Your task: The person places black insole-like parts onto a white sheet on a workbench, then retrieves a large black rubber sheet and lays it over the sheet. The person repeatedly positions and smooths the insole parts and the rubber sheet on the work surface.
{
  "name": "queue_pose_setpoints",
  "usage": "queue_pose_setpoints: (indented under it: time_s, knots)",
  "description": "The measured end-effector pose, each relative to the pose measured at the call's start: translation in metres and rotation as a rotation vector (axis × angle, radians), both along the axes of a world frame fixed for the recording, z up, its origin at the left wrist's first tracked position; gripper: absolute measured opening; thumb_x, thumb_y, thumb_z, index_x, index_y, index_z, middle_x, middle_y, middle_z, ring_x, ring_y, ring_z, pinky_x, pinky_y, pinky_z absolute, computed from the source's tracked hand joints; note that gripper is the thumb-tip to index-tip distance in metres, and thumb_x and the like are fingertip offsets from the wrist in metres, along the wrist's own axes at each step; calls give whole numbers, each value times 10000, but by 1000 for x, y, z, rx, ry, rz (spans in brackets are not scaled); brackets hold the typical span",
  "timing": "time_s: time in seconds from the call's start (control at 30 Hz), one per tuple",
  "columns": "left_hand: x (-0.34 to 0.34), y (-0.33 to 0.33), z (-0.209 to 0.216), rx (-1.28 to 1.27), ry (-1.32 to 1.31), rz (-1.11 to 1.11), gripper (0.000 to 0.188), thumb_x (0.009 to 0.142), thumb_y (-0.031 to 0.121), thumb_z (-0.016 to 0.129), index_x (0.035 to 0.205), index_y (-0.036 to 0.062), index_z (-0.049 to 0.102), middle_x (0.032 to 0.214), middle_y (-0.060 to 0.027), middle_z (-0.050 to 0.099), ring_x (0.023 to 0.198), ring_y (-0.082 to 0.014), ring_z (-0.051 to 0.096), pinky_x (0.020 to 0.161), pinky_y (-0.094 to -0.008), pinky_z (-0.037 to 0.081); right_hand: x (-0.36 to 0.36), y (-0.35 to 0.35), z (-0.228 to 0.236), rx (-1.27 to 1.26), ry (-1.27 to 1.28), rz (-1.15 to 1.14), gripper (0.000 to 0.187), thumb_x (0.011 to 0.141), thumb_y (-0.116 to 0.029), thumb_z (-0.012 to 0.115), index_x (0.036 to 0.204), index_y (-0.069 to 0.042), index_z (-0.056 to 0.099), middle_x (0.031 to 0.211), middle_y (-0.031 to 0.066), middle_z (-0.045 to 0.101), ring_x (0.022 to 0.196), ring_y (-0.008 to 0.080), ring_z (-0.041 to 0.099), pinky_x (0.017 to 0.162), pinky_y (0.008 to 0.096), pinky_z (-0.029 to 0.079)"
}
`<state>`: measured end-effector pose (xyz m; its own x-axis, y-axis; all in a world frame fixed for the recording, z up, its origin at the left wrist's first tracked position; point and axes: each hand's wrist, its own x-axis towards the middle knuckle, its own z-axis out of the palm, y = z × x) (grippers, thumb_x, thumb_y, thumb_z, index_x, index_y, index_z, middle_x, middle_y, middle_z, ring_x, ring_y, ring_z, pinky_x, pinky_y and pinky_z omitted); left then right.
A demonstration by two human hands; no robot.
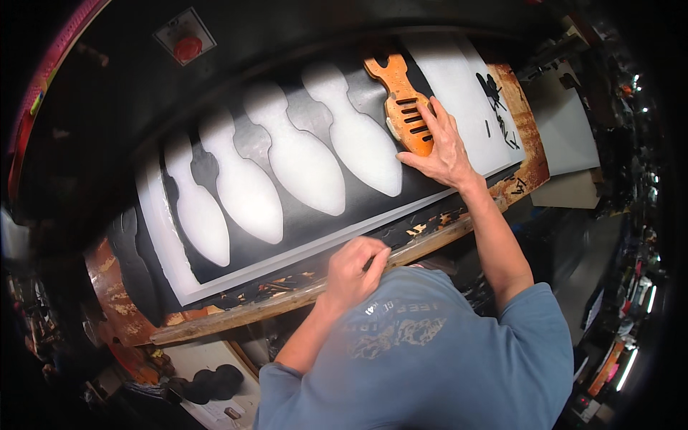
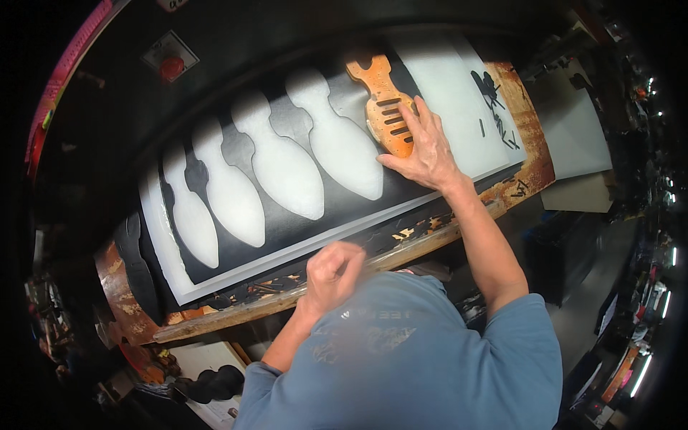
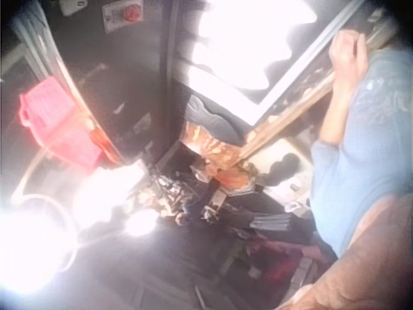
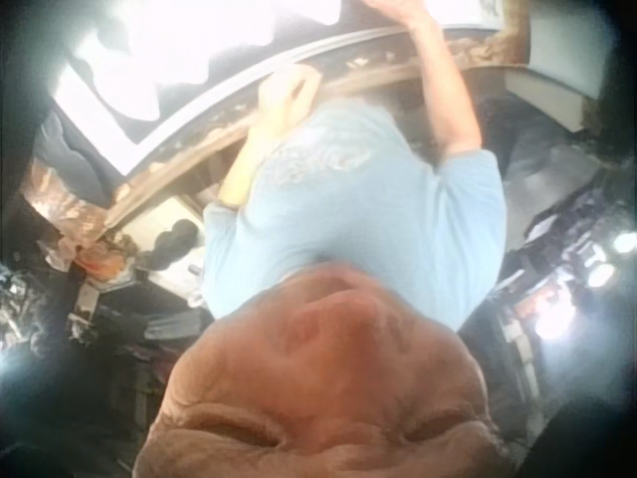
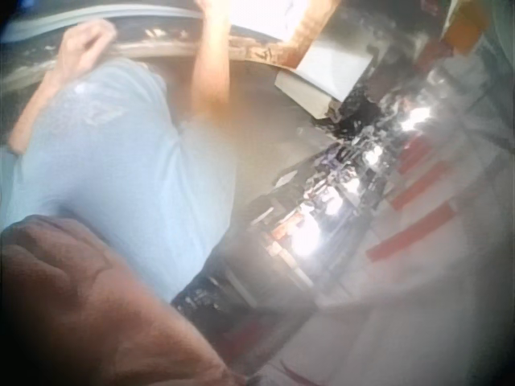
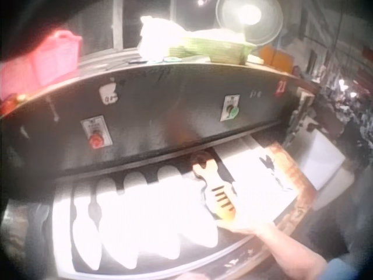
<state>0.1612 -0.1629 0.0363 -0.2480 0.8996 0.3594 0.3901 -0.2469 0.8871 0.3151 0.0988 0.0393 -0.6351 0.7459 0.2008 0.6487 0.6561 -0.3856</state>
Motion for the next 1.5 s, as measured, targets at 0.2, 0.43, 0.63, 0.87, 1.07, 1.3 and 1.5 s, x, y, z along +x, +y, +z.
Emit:
queue_pose_setpoints:
  time_s: [0.2,0.43,0.63,0.87,1.07,1.3,1.5]
  knots:
    - [-34,112,13,172,254,153,320,969,-27,635,1284,-81,622,1278,-293,666,1205,-470,641,1048,-506,519,-7,18,4,-24,-84,67,1055,700,-490,859,1599,-114,455,1636,320,312,1452,477,390,1214,530,386]
    - [-35,204,-30,-73,732,282,460,989,86,574,1408,-103,562,1506,-306,543,1473,-458,448,1248,-540,316,3,30,7,-189,123,113,964,663,-354,852,1541,-97,546,1626,283,357,1442,424,433,1205,475,403]
    - [-32,202,-37,-78,743,306,429,982,77,597,1377,-89,612,1518,-261,558,1472,-420,469,1238,-533,345,44,71,13,-971,813,263,1011,705,-308,865,1541,96,466,1468,174,585,1365,251,566,1206,349,377]
    - [-32,203,-29,-108,771,306,433,955,67,640,1366,-67,627,1508,-248,568,1457,-421,486,1224,-540,365,101,61,21,-1270,1498,140,1001,824,-214,703,1626,110,199,1619,343,345,1506,476,384,1311,509,259]
    - [-30,202,-27,-124,766,300,452,949,52,658,1390,-43,621,1523,-229,563,1466,-418,478,1228,-547,355,156,73,87,-1294,1807,340,1071,770,-204,815,1638,51,241,1659,400,121,1575,548,119,1315,591,164]
    - [-30,203,-24,-183,735,285,419,996,47,605,1403,-51,627,1553,-228,540,1506,-409,432,1252,-525,324,135,88,71,-1593,2283,525,949,924,-249,773,1650,19,224,1668,324,187,1475,445,317,1249,515,337]
    - [-32,200,-23,-131,734,290,440,959,57,657,1387,-41,635,1527,-213,567,1473,-410,471,1233,-529,355,114,132,40,-1789,2520,-61,855,952,-330,729,1606,15,301,1579,331,299,1453,436,354,1157,605,387]
